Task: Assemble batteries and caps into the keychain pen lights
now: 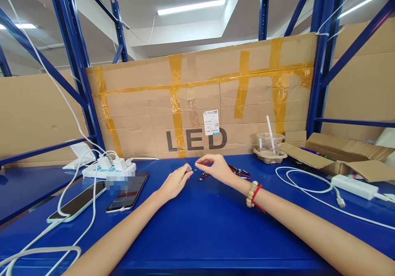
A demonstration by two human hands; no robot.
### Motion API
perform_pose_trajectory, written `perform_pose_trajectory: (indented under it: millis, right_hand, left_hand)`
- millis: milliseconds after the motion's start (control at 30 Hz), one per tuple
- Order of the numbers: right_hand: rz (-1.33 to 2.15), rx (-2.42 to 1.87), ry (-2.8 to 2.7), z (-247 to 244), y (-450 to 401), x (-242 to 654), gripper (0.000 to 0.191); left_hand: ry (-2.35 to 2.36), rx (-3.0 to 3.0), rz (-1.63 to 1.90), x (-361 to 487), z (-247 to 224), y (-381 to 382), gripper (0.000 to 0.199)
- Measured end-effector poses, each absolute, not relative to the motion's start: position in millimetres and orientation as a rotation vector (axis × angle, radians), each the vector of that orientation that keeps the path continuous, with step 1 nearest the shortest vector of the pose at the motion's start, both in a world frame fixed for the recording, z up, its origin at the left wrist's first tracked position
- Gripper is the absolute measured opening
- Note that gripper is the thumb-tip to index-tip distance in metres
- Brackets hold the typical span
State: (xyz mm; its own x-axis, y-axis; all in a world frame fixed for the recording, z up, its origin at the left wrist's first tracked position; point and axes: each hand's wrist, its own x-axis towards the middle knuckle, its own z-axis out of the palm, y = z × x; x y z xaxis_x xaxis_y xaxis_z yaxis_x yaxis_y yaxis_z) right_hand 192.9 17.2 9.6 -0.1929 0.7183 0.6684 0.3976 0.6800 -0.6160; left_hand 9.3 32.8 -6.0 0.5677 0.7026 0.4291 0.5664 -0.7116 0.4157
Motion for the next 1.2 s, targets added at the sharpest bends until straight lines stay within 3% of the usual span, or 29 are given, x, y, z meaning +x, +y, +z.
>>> perform_pose_trajectory:
  millis: [400,633,900,1200]
  right_hand:
    - [0.553,-0.849,-1.877,10,8,181,0.025]
    - [0.139,-0.710,-1.998,9,6,181,0.016]
    - [-0.454,-0.730,-2.266,9,5,186,0.019]
    - [-0.127,-1.036,-2.072,3,13,193,0.017]
  left_hand:
    - [1.024,2.585,0.865,9,-8,32,0.022]
    - [1.000,2.612,0.873,9,-6,29,0.020]
    - [1.013,2.682,0.894,7,-9,31,0.017]
    - [0.904,2.515,1.201,6,-10,46,0.020]
